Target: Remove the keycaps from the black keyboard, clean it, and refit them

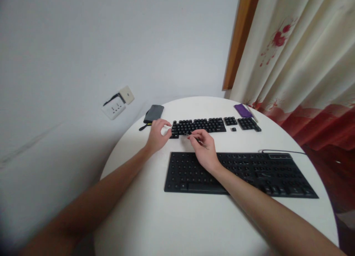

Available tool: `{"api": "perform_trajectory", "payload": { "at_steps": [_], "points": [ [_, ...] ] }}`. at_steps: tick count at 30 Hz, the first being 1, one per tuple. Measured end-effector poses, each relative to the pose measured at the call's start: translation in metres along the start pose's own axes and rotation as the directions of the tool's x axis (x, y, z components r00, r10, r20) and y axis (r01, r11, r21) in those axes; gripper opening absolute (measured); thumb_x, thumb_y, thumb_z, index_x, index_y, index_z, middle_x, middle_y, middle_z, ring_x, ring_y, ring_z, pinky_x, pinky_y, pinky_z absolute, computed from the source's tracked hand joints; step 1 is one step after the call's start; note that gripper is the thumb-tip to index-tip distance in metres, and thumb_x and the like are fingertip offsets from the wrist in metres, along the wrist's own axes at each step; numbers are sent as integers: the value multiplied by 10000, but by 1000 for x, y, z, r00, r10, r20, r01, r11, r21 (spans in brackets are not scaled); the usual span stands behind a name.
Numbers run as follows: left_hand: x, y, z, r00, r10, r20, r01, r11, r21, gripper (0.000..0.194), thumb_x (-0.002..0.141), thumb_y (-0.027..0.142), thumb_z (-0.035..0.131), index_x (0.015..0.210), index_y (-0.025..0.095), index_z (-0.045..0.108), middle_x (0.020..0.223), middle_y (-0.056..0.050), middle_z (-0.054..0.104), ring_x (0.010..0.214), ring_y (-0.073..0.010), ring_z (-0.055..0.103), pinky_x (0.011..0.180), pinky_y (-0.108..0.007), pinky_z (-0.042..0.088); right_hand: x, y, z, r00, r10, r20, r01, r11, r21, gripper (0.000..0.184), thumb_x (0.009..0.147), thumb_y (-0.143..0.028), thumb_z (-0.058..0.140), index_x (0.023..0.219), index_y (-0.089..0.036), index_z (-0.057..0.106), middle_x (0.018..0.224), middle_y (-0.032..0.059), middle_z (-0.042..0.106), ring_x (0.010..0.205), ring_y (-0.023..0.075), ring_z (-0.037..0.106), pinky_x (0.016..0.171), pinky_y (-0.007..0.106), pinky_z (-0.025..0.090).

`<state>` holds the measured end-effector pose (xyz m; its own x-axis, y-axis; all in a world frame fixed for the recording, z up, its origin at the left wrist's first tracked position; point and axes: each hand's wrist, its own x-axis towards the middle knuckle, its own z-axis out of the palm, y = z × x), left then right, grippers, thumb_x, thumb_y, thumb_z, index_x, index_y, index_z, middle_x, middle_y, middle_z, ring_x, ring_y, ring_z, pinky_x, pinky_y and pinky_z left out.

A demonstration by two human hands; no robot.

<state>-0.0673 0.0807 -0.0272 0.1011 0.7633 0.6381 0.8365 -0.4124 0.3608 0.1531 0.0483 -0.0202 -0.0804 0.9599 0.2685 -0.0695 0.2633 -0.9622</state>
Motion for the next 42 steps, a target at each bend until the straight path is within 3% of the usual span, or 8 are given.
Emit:
{"api": "perform_trajectory", "payload": {
  "at_steps": [6,12,17,21,32,37,42],
  "points": [
    [0,0,-3,998,-3,-59,1,999,-44,131,837,113,535,906,212,587,942,-26,644,951,-213,560,904,-384,424,-9,-31,-8,993,-65,93,72,995,-73,180,788,-363,720,797,-183,725,836,55,689,660,151,604,616,296,515],
    [0,7,-3,1000,-10,-20,9,997,-70,141,845,116,528,901,215,611,961,-31,657,971,-222,572,917,-404,426,-56,-47,-18,992,26,126,2,977,-215,156,789,-357,718,764,-203,734,720,33,677,611,156,572,548,281,467],
    [-2,9,-2,999,38,-1,-38,995,-91,158,847,110,526,912,214,626,953,-27,664,961,-211,582,917,-394,433,-80,-43,-19,973,114,199,-52,955,-293,96,804,-299,664,773,-208,672,699,14,646,597,147,537,523,261,413],
    [-2,9,-1,999,40,20,-38,996,-80,177,853,107,516,923,216,637,961,-29,664,969,-212,582,929,-389,437,-81,-37,-22,947,177,269,-83,942,-326,178,838,-319,636,714,-205,579,606,-25,548,540,123,483,503,246,368],
    [-2,9,3,997,29,72,-20,994,-112,186,857,121,512,898,221,663,933,-27,683,943,-210,601,906,-396,452,-88,-19,-22,936,198,291,-102,944,-314,263,844,-343,634,658,-214,500,550,-51,475,475,100,417,461,234,318],
    [-2,11,5,996,43,82,-33,992,-119,173,858,123,516,876,219,659,920,-23,691,924,-205,611,886,-380,456,-91,-31,-15,908,112,403,70,910,-409,235,871,-303,597,666,-217,519,566,-32,524,502,113,474,485,234,330],
    [-2,14,8,991,110,76,-98,984,-148,174,852,96,526,866,213,654,907,-11,704,902,-185,612,871,-354,450,-93,-39,0,841,-13,541,379,728,-571,223,909,-248,552,695,-220,494,612,-17,564,522,121,496,536,253,303]
  ]
}}
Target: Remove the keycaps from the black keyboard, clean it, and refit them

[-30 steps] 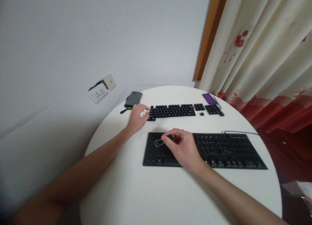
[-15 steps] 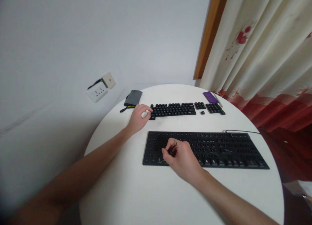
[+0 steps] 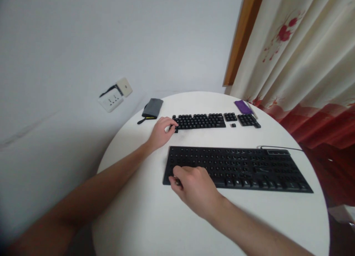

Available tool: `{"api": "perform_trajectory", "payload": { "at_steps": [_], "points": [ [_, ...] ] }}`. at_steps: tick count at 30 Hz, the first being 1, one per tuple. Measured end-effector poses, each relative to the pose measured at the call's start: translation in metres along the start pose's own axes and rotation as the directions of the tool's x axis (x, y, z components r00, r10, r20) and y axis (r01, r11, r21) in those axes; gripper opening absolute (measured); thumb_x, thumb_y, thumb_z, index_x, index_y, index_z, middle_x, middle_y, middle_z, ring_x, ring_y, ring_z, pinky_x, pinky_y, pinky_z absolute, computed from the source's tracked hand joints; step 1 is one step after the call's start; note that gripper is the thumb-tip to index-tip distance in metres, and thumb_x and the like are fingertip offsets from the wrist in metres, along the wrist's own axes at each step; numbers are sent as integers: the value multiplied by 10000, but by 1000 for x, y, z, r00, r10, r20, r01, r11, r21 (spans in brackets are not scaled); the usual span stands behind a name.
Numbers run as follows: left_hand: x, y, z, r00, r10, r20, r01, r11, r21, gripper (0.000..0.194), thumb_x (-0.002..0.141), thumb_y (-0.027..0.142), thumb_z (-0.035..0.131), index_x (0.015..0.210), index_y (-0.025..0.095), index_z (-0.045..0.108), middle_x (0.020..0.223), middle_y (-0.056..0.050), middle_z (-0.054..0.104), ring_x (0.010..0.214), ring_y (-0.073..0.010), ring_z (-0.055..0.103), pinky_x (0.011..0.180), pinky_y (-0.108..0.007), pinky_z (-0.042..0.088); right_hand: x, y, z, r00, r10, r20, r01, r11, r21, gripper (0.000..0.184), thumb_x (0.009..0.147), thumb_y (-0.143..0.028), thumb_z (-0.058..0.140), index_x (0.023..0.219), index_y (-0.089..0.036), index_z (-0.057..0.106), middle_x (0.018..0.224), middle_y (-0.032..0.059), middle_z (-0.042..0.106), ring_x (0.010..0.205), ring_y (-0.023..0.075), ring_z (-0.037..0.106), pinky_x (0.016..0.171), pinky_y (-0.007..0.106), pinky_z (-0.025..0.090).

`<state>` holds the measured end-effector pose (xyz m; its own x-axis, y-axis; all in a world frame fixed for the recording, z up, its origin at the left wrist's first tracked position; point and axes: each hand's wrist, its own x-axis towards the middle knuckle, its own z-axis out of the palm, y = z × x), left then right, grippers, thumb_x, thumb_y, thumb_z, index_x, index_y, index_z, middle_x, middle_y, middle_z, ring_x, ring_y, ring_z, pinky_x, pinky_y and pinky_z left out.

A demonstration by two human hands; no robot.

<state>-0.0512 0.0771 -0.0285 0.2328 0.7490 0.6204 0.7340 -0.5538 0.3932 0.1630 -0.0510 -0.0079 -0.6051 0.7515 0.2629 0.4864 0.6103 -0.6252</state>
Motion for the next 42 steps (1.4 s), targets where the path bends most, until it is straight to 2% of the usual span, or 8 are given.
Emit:
{"api": "perform_trajectory", "payload": {
  "at_steps": [4,8,13,19,22,29,35,42],
  "points": [
    [-1,2,-1,1000,1,23,-1,1000,-4,187,853,87,520,865,215,656,914,-10,708,896,-183,614,870,-354,453,5,2,-2,1000,21,13,-20,998,-55,219,911,-249,537,706,-224,467,592,-28,546,505,122,486,550,260,292],
    [-1,2,-5,1000,1,23,0,1000,-11,196,843,87,521,873,216,666,911,-20,706,910,-194,618,869,-364,465,2,11,-7,989,132,65,-136,988,70,160,914,-227,481,756,-234,455,575,-48,493,508,126,469,542,257,293],
    [0,2,-6,999,-37,23,37,999,-32,189,841,99,527,865,213,675,892,-24,701,899,-200,620,860,-372,481,-2,20,0,987,157,44,-163,951,264,157,875,-134,431,753,-232,433,588,-54,469,554,125,452,572,250,334],
    [1,2,-6,1000,26,13,-25,994,-102,166,861,110,536,869,194,680,900,-34,704,885,-192,616,858,-362,474,-1,25,5,941,328,81,-306,727,614,210,922,-193,402,715,-227,414,577,-55,494,509,106,475,484,213,362],
    [-1,11,-9,998,49,44,-41,987,-157,157,898,149,535,914,195,684,918,-40,709,892,-189,615,854,-352,477,1,26,2,916,401,-9,-281,656,700,232,950,-281,452,725,-222,440,581,-50,535,459,93,455,422,202,328],
    [-11,54,-13,956,138,260,-42,937,-346,212,963,263,522,1103,201,670,1028,-51,732,960,-187,632,903,-340,475,8,34,-14,849,394,-352,-107,781,616,210,951,-353,555,813,-196,579,708,-5,633,538,98,546,471,211,399],
    [-16,63,-8,905,125,407,89,879,-469,256,962,283,536,1168,200,664,1072,-68,709,992,-180,642,918,-318,479,9,41,-11,854,356,-379,-72,803,592,180,955,-353,555,881,-200,612,770,5,646,589,114,562,512,233,438],
    [-15,60,-6,898,55,436,213,812,-543,290,845,265,715,1128,210,681,1040,-51,715,946,-183,640,852,-309,471,8,42,-12,879,294,-375,-73,861,503,150,965,-324,538,945,-211,636,774,3,631,683,141,578,637,271,464]
  ]
}}
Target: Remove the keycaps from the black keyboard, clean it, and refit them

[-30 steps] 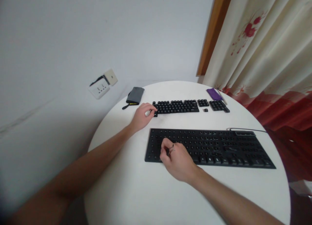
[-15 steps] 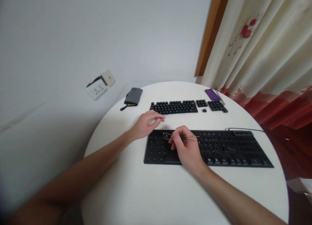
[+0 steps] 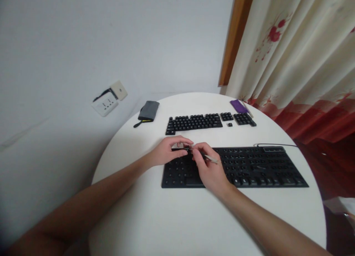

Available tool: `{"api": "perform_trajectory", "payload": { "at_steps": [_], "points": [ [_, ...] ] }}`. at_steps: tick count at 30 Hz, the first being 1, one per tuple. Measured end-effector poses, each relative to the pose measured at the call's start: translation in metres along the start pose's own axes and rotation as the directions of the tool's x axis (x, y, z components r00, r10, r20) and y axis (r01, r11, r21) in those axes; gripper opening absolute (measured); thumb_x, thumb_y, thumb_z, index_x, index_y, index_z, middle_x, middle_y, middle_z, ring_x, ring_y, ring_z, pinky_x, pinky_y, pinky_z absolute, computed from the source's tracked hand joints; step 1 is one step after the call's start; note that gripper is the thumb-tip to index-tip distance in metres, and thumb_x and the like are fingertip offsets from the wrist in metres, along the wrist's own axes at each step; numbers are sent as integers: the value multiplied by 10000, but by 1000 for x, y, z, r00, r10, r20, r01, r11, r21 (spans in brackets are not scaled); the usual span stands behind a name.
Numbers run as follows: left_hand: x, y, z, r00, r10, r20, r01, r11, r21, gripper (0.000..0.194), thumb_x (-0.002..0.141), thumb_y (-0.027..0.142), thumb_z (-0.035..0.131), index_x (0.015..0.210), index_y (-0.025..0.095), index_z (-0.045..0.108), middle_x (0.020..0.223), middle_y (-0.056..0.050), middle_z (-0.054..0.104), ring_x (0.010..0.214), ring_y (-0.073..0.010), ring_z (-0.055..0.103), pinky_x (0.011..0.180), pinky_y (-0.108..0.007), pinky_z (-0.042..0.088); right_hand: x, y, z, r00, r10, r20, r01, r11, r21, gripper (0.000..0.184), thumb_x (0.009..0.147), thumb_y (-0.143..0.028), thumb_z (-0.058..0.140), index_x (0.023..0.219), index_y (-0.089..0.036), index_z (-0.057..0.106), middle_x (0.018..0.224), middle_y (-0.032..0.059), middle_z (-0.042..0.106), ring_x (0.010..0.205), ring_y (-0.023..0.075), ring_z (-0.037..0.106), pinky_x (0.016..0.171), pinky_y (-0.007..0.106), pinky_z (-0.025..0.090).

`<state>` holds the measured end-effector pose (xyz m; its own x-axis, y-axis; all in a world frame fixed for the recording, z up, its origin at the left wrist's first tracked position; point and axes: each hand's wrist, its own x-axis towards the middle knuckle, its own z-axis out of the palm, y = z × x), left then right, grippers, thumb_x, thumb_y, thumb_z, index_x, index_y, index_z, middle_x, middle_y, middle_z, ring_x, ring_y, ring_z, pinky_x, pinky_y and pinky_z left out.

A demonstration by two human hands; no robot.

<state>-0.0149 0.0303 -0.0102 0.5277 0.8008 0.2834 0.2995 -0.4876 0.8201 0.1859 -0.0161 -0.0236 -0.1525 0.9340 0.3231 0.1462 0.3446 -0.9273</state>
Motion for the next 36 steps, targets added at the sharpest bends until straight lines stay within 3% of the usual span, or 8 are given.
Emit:
{"api": "perform_trajectory", "payload": {
  "at_steps": [5,14,20,23,26,28,30,36],
  "points": [
    [0,-1,2,1000,-29,-9,29,999,-21,380,707,279,842,1043,184,695,891,-25,691,831,-170,622,780,-293,471,-1,-1,2,994,-94,51,98,991,-90,172,973,-287,512,961,-221,670,902,39,657,832,178,611,776,322,499],
    [-1,-10,7,998,-16,-54,18,999,38,217,839,195,697,1054,196,676,1008,-38,711,896,-160,652,856,-303,526,2,12,3,997,-76,-12,76,997,-20,221,970,-301,522,1067,-253,715,1098,72,674,989,210,635,832,360,554],
    [0,-6,8,981,173,-92,-163,981,107,158,894,199,616,999,191,734,1059,-87,711,986,-183,668,881,-327,557,3,16,4,998,-30,-48,29,999,-23,240,966,-336,528,1063,-230,721,1118,87,683,956,214,652,783,351,570],
    [1,-8,7,973,154,-172,-139,986,96,151,872,226,637,979,186,736,1036,-90,692,938,-174,670,820,-307,576,4,19,3,998,1,-57,-3,1000,-27,261,966,-365,521,1040,-216,722,1074,90,693,910,214,659,744,341,568],
    [3,-17,2,938,50,-342,-31,998,61,197,841,241,656,1018,168,703,1002,-77,696,862,-156,676,784,-286,580,4,19,3,998,12,-69,-14,999,-32,280,967,-389,512,1020,-210,721,1036,88,698,891,216,657,716,332,560],
    [5,-25,-5,904,42,-426,25,989,149,211,824,246,666,1020,174,697,966,-60,714,822,-153,668,779,-291,566,3,18,3,998,14,-68,-16,999,-37,284,966,-397,510,1006,-209,719,1023,86,699,897,218,654,710,326,555],
    [8,-32,-13,896,85,-436,53,954,294,183,811,249,677,982,192,713,938,-52,728,830,-170,653,786,-312,543,3,17,3,998,19,-62,-21,999,-39,281,968,-396,508,998,-209,716,1021,83,699,904,217,653,712,321,549],
    [15,-48,-26,960,80,-267,93,812,576,118,835,284,679,925,245,744,905,-16,755,898,-215,582,862,-386,430,1,16,3,999,22,-33,-23,999,-34,267,966,-379,517,1011,-211,720,1052,73,702,900,207,652,741,322,530]
  ]
}}
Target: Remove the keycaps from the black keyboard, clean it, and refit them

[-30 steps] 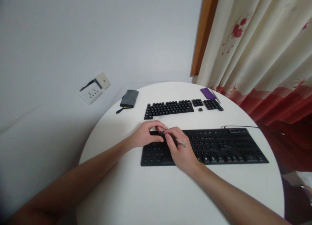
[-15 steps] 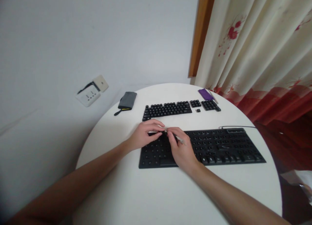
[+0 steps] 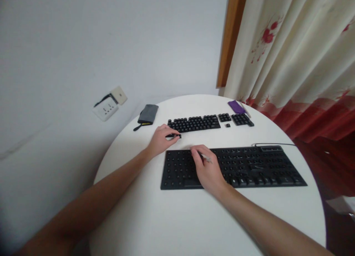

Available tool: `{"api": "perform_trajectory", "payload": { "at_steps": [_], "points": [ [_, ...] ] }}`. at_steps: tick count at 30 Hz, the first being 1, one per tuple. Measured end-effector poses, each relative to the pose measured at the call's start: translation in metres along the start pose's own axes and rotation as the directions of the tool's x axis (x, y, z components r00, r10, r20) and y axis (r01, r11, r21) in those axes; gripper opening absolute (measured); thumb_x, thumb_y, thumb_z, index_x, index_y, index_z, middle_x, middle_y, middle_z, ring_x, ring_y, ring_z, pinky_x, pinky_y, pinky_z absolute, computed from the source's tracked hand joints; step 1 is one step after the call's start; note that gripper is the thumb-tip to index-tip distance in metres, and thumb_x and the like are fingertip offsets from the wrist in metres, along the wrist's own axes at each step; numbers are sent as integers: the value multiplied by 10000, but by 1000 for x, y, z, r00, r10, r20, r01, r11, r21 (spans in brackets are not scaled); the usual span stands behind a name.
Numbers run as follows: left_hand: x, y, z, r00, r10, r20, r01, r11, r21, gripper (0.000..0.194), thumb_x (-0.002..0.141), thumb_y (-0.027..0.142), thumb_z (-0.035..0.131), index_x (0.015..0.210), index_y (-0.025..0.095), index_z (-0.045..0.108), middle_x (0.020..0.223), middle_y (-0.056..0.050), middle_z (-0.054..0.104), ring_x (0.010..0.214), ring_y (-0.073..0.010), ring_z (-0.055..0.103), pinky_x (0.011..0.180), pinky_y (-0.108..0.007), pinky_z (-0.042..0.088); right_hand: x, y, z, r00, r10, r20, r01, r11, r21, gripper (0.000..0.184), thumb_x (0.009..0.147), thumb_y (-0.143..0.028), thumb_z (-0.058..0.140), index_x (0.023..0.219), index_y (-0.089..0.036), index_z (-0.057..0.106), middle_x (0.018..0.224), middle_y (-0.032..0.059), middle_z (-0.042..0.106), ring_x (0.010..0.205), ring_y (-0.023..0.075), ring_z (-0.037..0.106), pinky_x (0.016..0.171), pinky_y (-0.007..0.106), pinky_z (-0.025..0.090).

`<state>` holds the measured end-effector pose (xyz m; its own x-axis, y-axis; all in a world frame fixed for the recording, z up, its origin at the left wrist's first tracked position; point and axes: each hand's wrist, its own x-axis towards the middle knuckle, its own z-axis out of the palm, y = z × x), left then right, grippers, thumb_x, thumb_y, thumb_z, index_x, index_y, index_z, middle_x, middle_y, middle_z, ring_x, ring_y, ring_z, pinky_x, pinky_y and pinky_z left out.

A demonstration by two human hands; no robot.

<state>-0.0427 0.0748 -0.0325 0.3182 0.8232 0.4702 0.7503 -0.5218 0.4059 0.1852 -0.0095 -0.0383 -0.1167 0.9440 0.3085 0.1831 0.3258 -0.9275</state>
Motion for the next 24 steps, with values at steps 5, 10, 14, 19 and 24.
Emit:
{"api": "perform_trajectory", "payload": {
  "at_steps": [5,10,14,19,24],
  "points": [
    [0,0,3,995,54,87,-63,993,101,103,866,285,654,868,243,748,999,-11,750,940,-222,549,876,-397,366,0,-2,-1,1000,0,9,0,1000,10,270,969,-379,514,1002,-204,717,1050,74,702,904,205,650,755,321,520],
    [0,-1,2,998,41,54,-47,992,114,82,840,296,686,838,240,745,1030,-18,727,974,-228,540,876,-389,361,0,-3,-2,1000,5,16,-6,1000,11,278,973,-383,504,1001,-206,716,1038,73,704,916,209,648,752,318,520],
    [0,-3,4,997,28,67,-36,991,128,90,843,296,682,887,245,742,998,-10,744,953,-232,538,868,-398,346,1,-2,-2,1000,-4,24,4,1000,12,280,974,-382,501,1006,-209,718,1057,73,705,919,208,645,748,314,518],
    [-1,-3,5,998,19,63,-29,988,155,121,855,295,672,934,267,759,1012,-19,746,960,-242,537,864,-424,325,0,-2,-2,1000,0,25,0,1000,10,277,971,-384,504,1004,-211,719,1038,70,708,906,210,643,753,317,515],
    [0,-5,4,1000,19,12,-21,983,180,106,846,268,679,887,281,776,1018,-23,708,983,-239,522,855,-417,335,1,-5,-2,1000,-7,17,7,1000,-4,266,972,-377,506,967,-210,712,981,59,707,893,204,643,793,324,504]
  ]
}}
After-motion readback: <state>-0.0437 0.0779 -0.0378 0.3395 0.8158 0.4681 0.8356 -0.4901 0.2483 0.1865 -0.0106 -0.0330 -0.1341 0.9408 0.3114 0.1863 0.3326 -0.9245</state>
